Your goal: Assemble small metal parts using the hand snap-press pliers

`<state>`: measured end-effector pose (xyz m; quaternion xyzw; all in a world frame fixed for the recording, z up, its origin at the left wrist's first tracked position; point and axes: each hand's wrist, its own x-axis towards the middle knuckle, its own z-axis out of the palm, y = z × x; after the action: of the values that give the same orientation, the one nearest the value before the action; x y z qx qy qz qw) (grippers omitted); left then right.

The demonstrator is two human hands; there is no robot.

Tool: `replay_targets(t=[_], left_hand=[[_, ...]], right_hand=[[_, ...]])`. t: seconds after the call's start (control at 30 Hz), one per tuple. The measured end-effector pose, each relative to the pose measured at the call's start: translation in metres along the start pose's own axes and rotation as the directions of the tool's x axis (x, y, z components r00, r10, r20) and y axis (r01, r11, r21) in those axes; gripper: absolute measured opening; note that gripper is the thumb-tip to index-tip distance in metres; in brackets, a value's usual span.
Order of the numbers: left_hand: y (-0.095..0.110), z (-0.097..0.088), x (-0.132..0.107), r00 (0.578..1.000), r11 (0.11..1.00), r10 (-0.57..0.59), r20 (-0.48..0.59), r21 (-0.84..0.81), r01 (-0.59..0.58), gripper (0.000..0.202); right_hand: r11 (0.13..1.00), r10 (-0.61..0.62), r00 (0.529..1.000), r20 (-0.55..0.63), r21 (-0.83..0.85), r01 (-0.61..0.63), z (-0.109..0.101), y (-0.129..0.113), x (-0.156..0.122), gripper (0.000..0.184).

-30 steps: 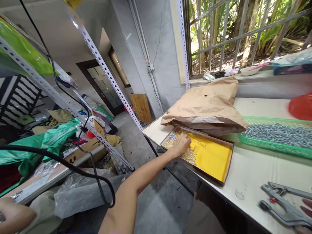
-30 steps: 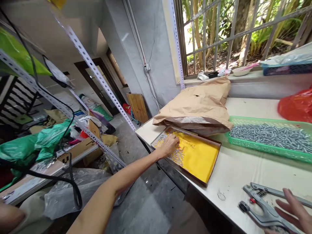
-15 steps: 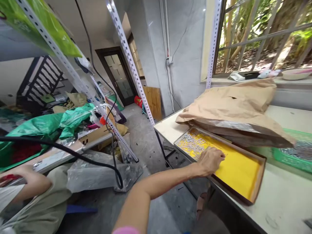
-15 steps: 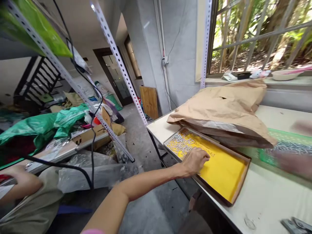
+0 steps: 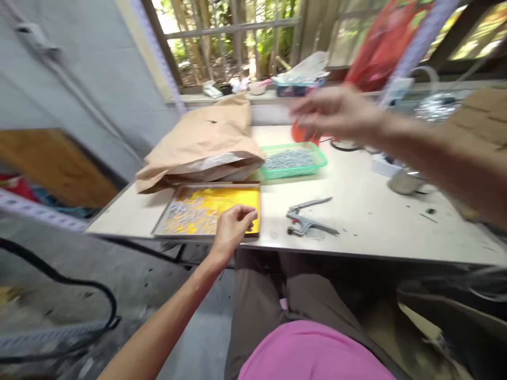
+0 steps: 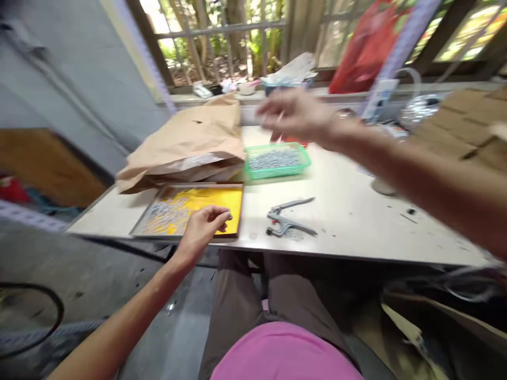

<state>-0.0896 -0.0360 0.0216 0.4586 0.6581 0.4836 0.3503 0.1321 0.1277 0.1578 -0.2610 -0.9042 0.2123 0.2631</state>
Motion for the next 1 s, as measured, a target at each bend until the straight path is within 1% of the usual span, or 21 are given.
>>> replay_targets(t=[0.03,0.07,0.13,0.17,0.23,0.3,0.33,0.4,0.5,0.67,0.83,1.0], left_hand=[[0.000,0.012,0.003,0.999,1.000,-0.016,0.038,-0.021,0.017,0.022],[0.001,0.025,0.005,0.997,0.998,-0.034,0.075,-0.040,0.037,0.022],[0.002,0.050,0.009,0.988,0.995,-0.066,0.139,-0.064,0.076,0.021],[0.002,0.061,0.010,0.984,0.994,-0.079,0.162,-0.062,0.090,0.021],[0.002,0.079,0.014,0.978,0.993,-0.103,0.184,-0.043,0.113,0.023],[0.000,0.092,0.018,0.972,0.991,-0.133,0.195,-0.008,0.137,0.023],[-0.001,0.096,0.020,0.967,0.988,-0.152,0.204,0.014,0.153,0.023],[-0.003,0.102,0.023,0.954,0.980,-0.198,0.224,0.052,0.191,0.022],[-0.006,0.106,0.028,0.929,0.962,-0.271,0.252,0.097,0.254,0.024],[-0.009,0.110,0.033,0.891,0.926,-0.374,0.259,0.153,0.344,0.027],[-0.010,0.110,0.038,0.847,0.882,-0.465,0.256,0.221,0.417,0.033],[-0.004,0.111,0.045,0.770,0.824,-0.558,0.311,0.322,0.467,0.034]], right_hand=[[0.999,0.005,0.999,0.047,-0.041,-0.003,0.001,0.006,-0.023,0.030],[0.997,0.001,0.995,0.100,-0.076,0.006,0.008,0.012,-0.046,0.026],[0.990,-0.007,0.987,0.158,-0.138,0.029,0.038,0.023,-0.092,0.021],[0.985,0.001,0.988,0.154,-0.169,0.025,0.056,0.029,-0.113,0.021],[0.953,0.058,0.990,0.131,-0.302,-0.016,0.088,0.039,-0.147,0.022],[0.907,0.145,0.982,0.121,-0.412,-0.083,0.109,0.046,-0.166,0.022],[0.887,0.190,0.975,0.117,-0.445,-0.120,0.115,0.049,-0.171,0.023],[0.862,0.255,0.961,0.104,-0.475,-0.177,0.121,0.054,-0.174,0.025],[0.839,0.291,0.953,0.085,-0.501,-0.211,0.123,0.063,-0.170,0.019],[0.846,0.289,0.954,0.081,-0.487,-0.215,0.127,0.078,-0.169,0.013],[0.868,0.265,0.960,0.084,-0.455,-0.200,0.130,0.084,-0.170,0.012],[0.880,0.233,0.968,0.090,-0.443,-0.170,0.128,0.090,-0.171,0.012]])
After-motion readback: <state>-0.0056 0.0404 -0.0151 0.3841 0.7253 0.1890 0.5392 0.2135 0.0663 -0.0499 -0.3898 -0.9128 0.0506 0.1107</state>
